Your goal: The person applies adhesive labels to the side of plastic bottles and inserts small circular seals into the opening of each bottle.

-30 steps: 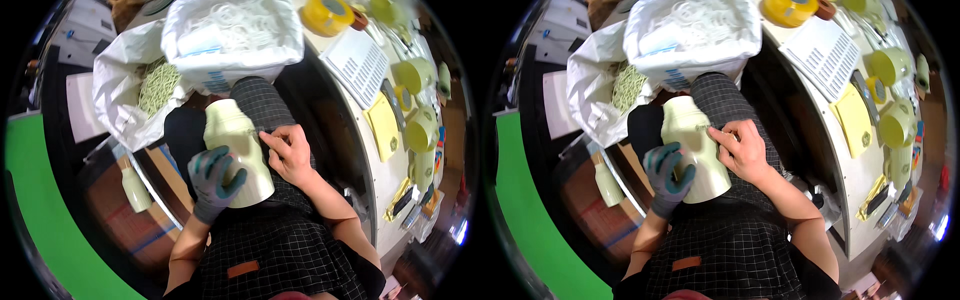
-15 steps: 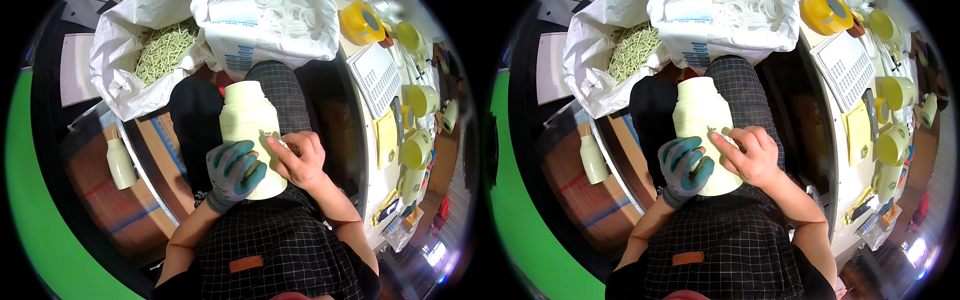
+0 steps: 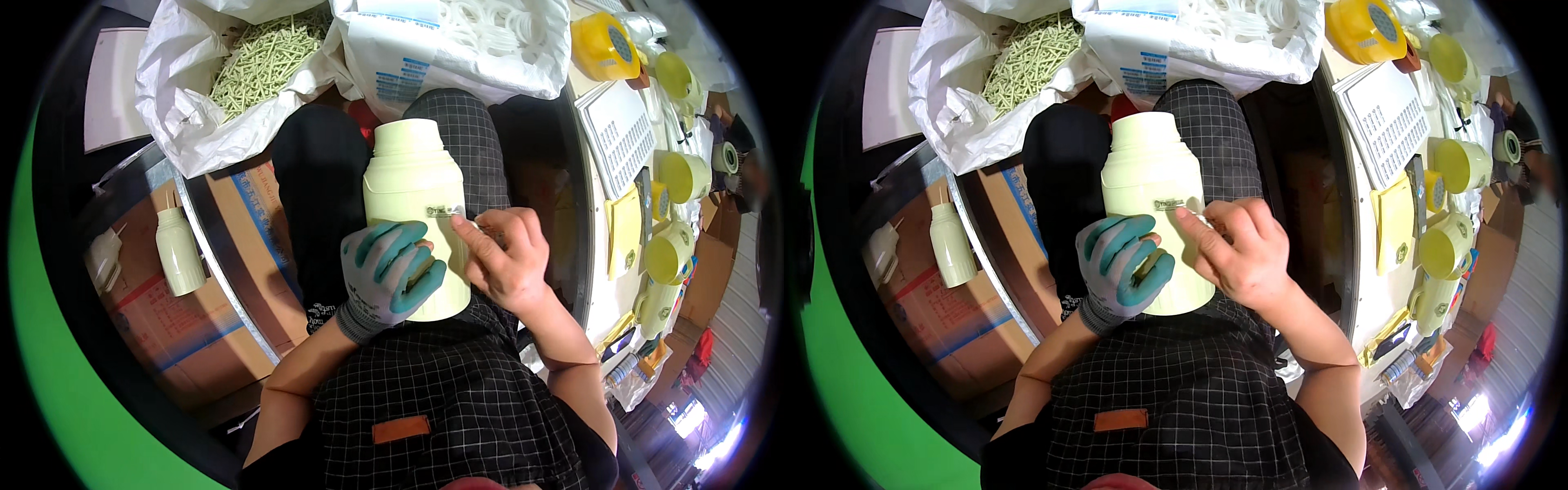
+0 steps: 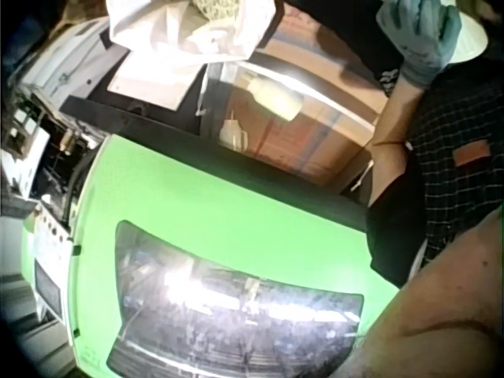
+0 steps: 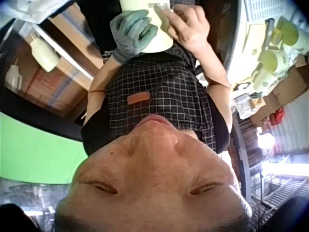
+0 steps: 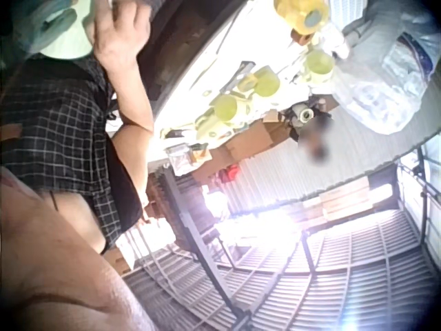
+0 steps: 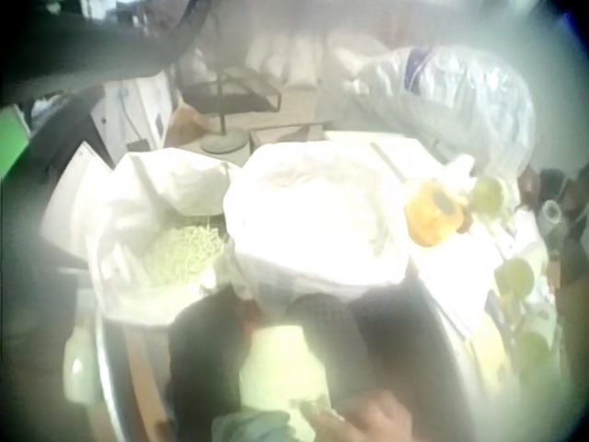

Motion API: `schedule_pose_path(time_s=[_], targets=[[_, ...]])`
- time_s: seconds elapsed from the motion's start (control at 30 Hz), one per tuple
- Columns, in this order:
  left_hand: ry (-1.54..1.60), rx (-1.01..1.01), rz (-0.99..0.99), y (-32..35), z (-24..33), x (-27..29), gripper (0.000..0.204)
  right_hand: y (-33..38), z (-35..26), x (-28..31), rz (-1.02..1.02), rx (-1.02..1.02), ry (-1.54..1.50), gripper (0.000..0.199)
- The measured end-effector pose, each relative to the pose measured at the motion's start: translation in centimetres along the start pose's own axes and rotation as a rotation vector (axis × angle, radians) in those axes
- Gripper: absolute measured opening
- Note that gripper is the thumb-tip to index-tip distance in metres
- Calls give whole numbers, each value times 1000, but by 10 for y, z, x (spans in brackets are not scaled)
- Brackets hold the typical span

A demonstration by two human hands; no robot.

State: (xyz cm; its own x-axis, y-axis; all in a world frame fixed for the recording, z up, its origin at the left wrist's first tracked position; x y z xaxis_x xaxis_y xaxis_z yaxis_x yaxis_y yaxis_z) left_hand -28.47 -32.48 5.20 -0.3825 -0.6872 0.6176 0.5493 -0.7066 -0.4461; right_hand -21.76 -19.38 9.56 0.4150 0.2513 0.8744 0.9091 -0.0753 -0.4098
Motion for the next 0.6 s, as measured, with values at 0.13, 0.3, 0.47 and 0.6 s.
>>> schedule_pose_path(time_s=[0.13,0.3,0.47,0.6], targets=[[-19,-31,17,2,1,2,46,-2,-5,-7,11,-13,-39,57],[-17,-27,17,4,0,1,46,-2,-4,-12,10,-16,-44,56],[-47,-7,30,6,-2,-2,44,-2,-3,-14,-1,-28,-45,55],[-110,52,-64,0,-5,-6,43,2,-2,-17,-35,1,-11,53]])
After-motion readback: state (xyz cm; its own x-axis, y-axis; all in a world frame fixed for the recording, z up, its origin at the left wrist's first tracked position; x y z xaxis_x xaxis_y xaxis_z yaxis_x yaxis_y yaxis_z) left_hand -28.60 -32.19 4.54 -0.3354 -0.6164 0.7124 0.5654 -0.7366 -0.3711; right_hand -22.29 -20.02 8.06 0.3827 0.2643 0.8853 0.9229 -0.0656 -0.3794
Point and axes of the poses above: each hand's wrist, its own y-axis away from the middle knuckle, its own x-axis out of the back of the hand, z = x × y, the point moved 10 cm from there along -y, towards the middle knuckle, and after that the axes turned 3 degrees about x, right-handed, at the moved point
